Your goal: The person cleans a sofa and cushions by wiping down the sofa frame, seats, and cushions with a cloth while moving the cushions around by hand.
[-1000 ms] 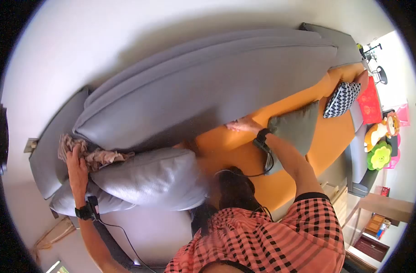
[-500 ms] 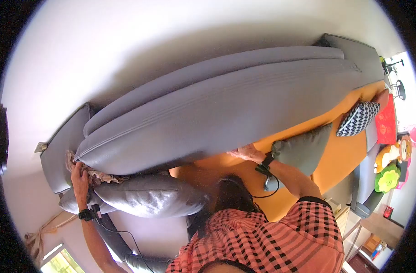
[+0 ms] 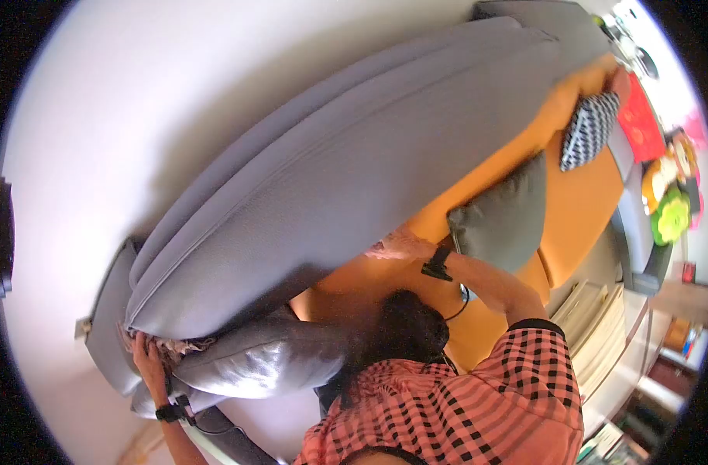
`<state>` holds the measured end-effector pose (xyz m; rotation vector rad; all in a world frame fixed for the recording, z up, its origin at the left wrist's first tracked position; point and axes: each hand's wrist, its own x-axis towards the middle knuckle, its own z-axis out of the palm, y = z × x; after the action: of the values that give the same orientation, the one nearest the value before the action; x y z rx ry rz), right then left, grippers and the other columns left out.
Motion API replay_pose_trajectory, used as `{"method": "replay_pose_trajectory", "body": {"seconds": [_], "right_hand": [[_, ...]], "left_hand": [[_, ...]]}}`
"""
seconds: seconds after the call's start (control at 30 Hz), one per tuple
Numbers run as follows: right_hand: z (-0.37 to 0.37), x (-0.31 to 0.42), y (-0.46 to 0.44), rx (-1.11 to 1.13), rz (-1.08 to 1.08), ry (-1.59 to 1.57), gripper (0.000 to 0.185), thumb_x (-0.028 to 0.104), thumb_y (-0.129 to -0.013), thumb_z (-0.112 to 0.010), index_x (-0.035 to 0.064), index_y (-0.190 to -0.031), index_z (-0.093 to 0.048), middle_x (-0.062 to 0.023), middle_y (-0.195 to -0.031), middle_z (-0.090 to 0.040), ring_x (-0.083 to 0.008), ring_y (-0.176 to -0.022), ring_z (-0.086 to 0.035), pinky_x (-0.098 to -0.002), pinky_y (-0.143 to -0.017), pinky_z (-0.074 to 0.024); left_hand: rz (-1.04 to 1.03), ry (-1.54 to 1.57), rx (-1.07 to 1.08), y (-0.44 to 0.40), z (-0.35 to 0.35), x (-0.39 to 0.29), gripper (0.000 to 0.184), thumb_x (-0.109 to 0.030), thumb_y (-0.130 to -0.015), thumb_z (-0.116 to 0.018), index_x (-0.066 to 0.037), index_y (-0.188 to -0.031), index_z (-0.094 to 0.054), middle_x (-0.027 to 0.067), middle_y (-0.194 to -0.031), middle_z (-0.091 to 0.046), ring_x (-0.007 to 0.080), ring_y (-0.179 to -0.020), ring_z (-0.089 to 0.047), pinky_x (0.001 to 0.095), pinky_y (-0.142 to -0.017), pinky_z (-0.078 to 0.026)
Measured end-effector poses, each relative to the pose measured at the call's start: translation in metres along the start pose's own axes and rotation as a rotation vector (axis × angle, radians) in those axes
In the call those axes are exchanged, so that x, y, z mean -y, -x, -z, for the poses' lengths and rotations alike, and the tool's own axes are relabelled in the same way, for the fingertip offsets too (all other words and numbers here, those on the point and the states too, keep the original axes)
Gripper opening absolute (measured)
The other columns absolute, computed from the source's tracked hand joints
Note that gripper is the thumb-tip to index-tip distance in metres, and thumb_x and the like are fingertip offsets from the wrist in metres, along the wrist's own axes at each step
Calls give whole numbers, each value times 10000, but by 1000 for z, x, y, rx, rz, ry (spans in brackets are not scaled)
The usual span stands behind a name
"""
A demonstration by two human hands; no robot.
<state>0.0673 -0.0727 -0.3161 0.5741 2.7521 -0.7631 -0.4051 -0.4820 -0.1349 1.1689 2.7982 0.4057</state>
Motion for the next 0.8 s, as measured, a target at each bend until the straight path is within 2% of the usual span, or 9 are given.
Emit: {"method": "replay_pose_trajectory", "body": {"seconds": [0.07, 0.13, 0.4, 0.43, 0.53, 0.6, 0.7, 0.77, 0.8], "right_hand": [[9, 6, -2, 121, -118, -317, 292, 445, -897, -586, 184, -985, -684, -20, -849, -698, -169, -797, -662, -322, -755, -515], [-24, -36, 12, 4, 37, -464, 312, 466, -905, -565, 184, -896, -698, 2, -763, -702, -140, -713, -669, -296, -694, -523], [14, -50, 23, 159, -209, -610, 381, 518, -897, -557, 163, -853, -689, 8, -715, -682, -121, -654, -656, -284, -660, -524], [19, -45, 25, 154, -206, -617, 379, 511, -901, -550, 161, -853, -687, 9, -705, -676, -119, -645, -652, -280, -658, -525], [6, -42, 17, 76, -148, -674, 357, 461, -920, -531, 143, -852, -678, 6, -692, -663, -122, -639, -642, -294, -662, -529], [-10, -56, -1, 282, -116, -700, 322, 412, -946, -547, 118, -987, -674, -37, -873, -689, -144, -778, -665, -304, -707, -538], [-98, -119, -65, 597, 35, -988, 268, 351, -932, -574, 113, -1008, -670, -28, -797, -683, -142, -697, -658, -304, -658, -537], [-133, -149, -85, 761, 101, -1153, 290, 341, -952, -531, 102, -1088, -623, -47, -872, -654, -156, -760, -640, -311, -695, -533], [-96, -115, -60, 493, 43, -1003, 302, 337, -943, -555, 95, -1116, -609, -50, -875, -662, -156, -740, -645, -310, -664, -532]], "left_hand": [[-34, -1, -38, 2, -6, 10, 366, 25, -826, -524, 29, -1189, -575, 201, -1083, -585, 356, -1033, -577, 388, -920, -441], [-37, 0, 3, 0, 12, -39, 388, 28, -824, -522, 26, -1207, -579, 195, -1081, -591, 357, -1027, -584, 397, -922, -444], [85, 250, -15, -26, 41, -104, 424, -2, -861, -466, 56, -1274, -540, 196, -1246, -605, 323, -1156, -572, 369, -1018, -410], [-58, 213, -98, -40, 45, -80, 432, -28, -878, -446, 58, -1294, -526, 193, -1275, -594, 291, -1172, -565, 354, -1031, -397], [-66, 262, -123, -75, 101, -176, 400, -88, -951, -458, 38, -1327, -511, 167, -1299, -579, 241, -1207, -532, 326, -1037, -383], [-251, 241, -194, -110, 117, -219, 387, -147, -987, -478, 26, -1331, -507, 150, -1264, -592, 229, -1160, -552, 325, -1006, -412], [-446, 334, -207, -156, 119, -336, 412, -232, -988, -511, -49, -1356, -510, 112, -1185, -628, 180, -1061, -597, 293, -918, -465], [-574, 365, -109, -181, 100, -412, 415, -222, -966, -517, -79, -1356, -519, 96, -1124, -642, 159, -1016, -601, 286, -898, -466], [-645, 468, -26, -189, 87, -448, 414, -179, -929, -519, -67, -1327, -540, 82, -1049, -655, 154, -939, -616, 266, -846, -482]]}}
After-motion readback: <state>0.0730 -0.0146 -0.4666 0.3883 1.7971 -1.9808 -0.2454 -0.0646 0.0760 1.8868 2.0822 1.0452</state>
